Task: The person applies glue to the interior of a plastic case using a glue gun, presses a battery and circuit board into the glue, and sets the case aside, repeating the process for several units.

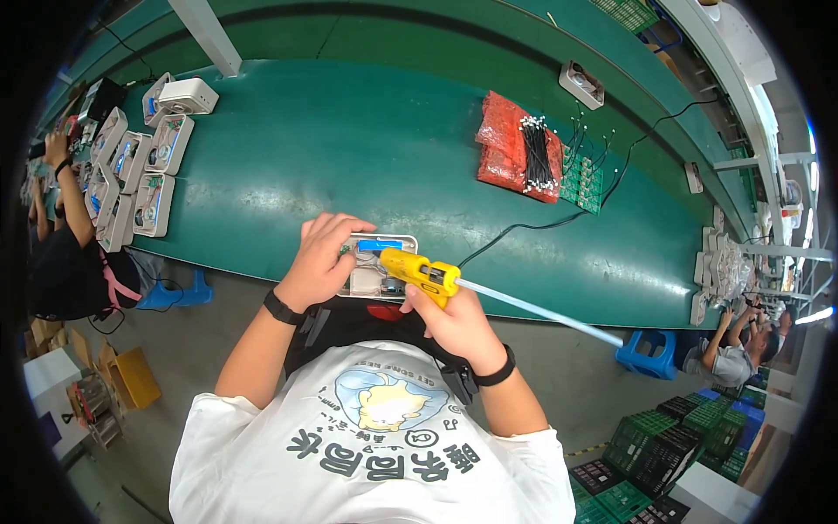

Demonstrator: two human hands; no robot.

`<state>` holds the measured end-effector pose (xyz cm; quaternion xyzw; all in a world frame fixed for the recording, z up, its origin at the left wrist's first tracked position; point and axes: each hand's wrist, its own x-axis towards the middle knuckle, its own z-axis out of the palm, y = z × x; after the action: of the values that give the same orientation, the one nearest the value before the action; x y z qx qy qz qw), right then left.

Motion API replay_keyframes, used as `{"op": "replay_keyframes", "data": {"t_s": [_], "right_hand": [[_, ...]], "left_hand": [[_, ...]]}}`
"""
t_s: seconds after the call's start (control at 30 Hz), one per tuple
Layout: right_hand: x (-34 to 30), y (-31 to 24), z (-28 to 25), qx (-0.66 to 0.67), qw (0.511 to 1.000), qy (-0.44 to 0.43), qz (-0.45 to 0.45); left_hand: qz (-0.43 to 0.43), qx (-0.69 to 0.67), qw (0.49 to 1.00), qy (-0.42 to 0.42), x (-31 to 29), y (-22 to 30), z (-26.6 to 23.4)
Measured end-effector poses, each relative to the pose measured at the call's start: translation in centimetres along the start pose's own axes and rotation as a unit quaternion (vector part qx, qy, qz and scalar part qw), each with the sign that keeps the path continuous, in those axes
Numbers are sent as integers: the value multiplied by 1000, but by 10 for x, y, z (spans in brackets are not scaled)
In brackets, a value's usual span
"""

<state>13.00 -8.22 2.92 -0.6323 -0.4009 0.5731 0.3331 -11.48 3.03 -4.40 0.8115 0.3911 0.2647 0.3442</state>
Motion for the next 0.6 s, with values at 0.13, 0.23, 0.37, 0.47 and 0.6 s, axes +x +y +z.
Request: {"op": "replay_keyframes", "data": {"t_s": [0.13, 0.23, 0.37, 0.47, 0.6], "right_hand": [[13, 5, 5, -23, 998, -50, 34], [17, 5, 5, -45, 995, -65, 55], [9, -3, 6, -52, 997, -33, 39], [8, 2, 2, -53, 997, -26, 44], [21, 1, 14, -64, 998, -22, -15]], "left_hand": [[4, -12, 1000, 12, -1, 1, 2], [8, -9, 1000, 26, -1, 1, 3], [11, -8, 999, 35, -3, 0, 6], [18, -10, 998, 56, -3, -1, 9], [20, -14, 994, 106, -5, -4, 13]]}}
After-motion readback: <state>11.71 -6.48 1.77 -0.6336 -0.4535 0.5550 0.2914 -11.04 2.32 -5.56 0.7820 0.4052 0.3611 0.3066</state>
